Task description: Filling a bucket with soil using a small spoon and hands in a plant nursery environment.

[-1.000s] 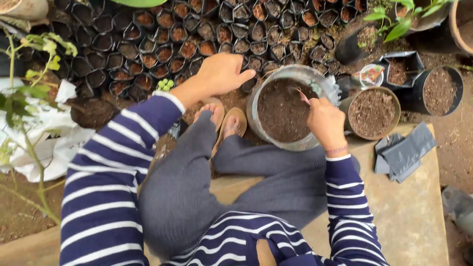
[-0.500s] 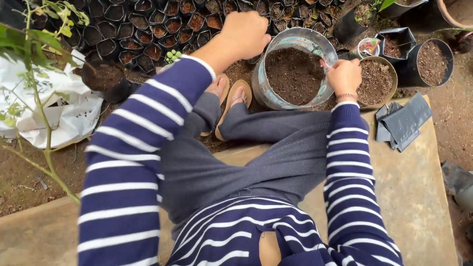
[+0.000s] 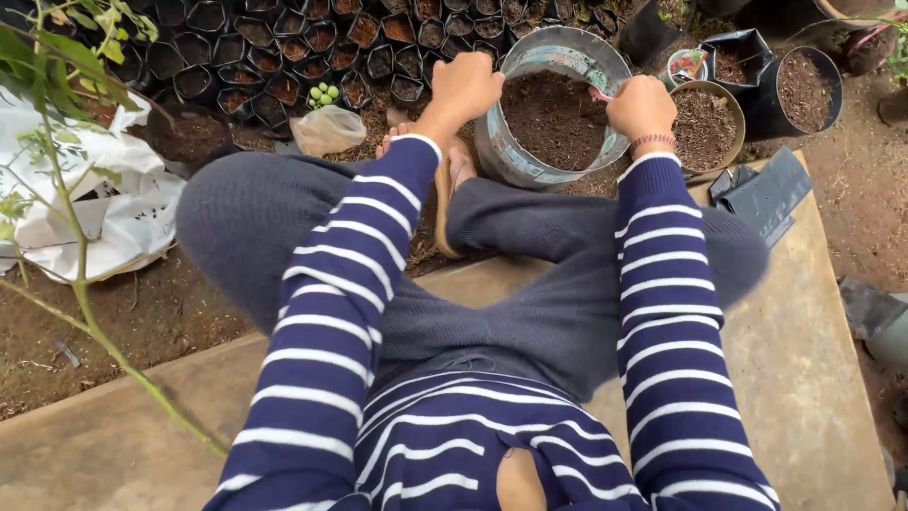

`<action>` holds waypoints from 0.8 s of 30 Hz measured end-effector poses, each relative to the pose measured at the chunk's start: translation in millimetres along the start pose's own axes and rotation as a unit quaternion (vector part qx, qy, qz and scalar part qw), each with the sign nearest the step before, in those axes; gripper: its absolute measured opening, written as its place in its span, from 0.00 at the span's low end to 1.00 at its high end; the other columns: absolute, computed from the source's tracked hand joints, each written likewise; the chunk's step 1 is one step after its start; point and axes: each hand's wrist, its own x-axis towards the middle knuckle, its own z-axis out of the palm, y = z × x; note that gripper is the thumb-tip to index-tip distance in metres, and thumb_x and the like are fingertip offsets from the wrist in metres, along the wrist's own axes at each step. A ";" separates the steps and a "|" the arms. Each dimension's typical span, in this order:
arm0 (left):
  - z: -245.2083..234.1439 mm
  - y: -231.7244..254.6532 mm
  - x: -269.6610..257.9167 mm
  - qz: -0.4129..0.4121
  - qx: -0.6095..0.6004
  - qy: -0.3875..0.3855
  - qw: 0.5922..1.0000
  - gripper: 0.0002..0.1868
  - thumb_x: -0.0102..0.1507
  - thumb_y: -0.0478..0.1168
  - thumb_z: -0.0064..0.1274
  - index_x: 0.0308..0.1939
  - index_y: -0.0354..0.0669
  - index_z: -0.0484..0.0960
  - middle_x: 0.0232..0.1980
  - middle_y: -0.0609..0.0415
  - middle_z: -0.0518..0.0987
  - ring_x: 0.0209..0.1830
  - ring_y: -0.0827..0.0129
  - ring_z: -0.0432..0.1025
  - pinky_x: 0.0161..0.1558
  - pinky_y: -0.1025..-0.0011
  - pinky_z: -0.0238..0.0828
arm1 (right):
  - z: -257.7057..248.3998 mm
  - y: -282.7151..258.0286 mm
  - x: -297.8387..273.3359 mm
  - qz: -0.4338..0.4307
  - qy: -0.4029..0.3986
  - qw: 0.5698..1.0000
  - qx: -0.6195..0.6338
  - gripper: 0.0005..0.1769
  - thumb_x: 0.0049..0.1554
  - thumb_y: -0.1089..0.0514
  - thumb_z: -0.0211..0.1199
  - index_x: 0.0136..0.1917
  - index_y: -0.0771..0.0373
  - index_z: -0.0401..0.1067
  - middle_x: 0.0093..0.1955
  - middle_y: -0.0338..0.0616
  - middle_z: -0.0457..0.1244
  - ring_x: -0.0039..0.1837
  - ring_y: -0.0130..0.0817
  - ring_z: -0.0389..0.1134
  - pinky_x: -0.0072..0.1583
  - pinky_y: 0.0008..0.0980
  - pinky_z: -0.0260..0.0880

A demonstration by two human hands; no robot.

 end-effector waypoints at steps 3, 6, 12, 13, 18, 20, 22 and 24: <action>17.3 1.0 2.0 -0.048 -0.036 -0.015 0.998 0.16 0.66 0.46 0.44 0.30 0.43 0.82 0.26 0.58 0.80 0.25 0.62 0.73 0.63 0.43 0.59 | -12.9 -8.9 -1.0 -0.017 0.003 0.999 -0.040 0.10 0.58 0.59 0.63 0.47 0.63 0.83 0.43 0.55 0.72 0.41 0.48 0.73 0.45 0.46 0.74; 21.5 13.3 -8.0 -0.114 -0.057 -0.055 0.990 0.22 0.68 0.52 0.39 0.34 0.43 0.82 0.28 0.59 0.81 0.29 0.63 0.76 0.67 0.43 0.56 | -15.6 -18.7 7.2 -0.003 -0.016 0.999 -0.048 0.10 0.61 0.55 0.63 0.47 0.59 0.83 0.45 0.51 0.72 0.44 0.44 0.72 0.48 0.46 0.72; 75.1 25.1 -17.4 -0.184 -0.093 -0.068 0.976 0.35 0.62 0.61 0.47 0.56 0.32 0.73 0.48 0.42 0.83 0.46 0.48 0.79 0.50 0.54 0.72 | -5.3 -34.2 11.6 0.018 0.025 0.998 -0.061 0.12 0.59 0.53 0.62 0.51 0.58 0.83 0.56 0.59 0.66 0.54 0.53 0.64 0.58 0.53 0.56; 76.1 25.1 -17.1 -0.181 -0.091 -0.071 0.977 0.35 0.62 0.61 0.47 0.56 0.32 0.73 0.48 0.42 0.83 0.46 0.48 0.79 0.50 0.54 0.72 | 0.0 -31.0 13.7 0.023 0.025 0.998 -0.060 0.12 0.59 0.53 0.62 0.51 0.58 0.83 0.56 0.59 0.66 0.54 0.53 0.64 0.58 0.53 0.56; 81.2 24.7 -20.1 -0.200 -0.103 -0.073 0.972 0.18 0.65 0.44 0.40 0.48 0.35 0.80 0.46 0.43 0.84 0.43 0.51 0.79 0.46 0.55 0.75 | 18.8 -4.1 13.9 -0.006 0.109 0.993 -0.038 0.15 0.59 0.42 0.68 0.46 0.54 0.84 0.49 0.58 0.67 0.49 0.53 0.66 0.53 0.55 0.59; 84.2 27.2 -28.2 -0.202 -0.108 -0.072 0.971 0.19 0.65 0.43 0.39 0.51 0.35 0.79 0.46 0.43 0.83 0.43 0.51 0.79 0.47 0.55 0.74 | 29.7 7.6 14.3 0.021 0.071 0.997 -0.024 0.14 0.61 0.44 0.69 0.44 0.54 0.83 0.42 0.49 0.67 0.45 0.44 0.65 0.52 0.50 0.59; 85.9 27.9 -31.7 -0.206 -0.112 -0.064 0.970 0.19 0.66 0.43 0.38 0.53 0.35 0.77 0.47 0.43 0.83 0.43 0.50 0.79 0.47 0.55 0.73 | 36.5 12.8 18.3 0.041 0.035 0.998 -0.008 0.14 0.63 0.45 0.69 0.41 0.54 0.82 0.35 0.41 0.67 0.41 0.35 0.64 0.52 0.45 0.59; 92.5 29.7 -35.7 -0.216 -0.128 -0.046 0.967 0.21 0.65 0.46 0.36 0.50 0.36 0.77 0.48 0.40 0.83 0.45 0.45 0.78 0.49 0.51 0.72 | 44.0 18.9 16.7 0.062 -0.018 0.997 0.050 0.10 0.63 0.55 0.62 0.44 0.56 0.82 0.35 0.42 0.70 0.35 0.30 0.65 0.37 0.30 0.65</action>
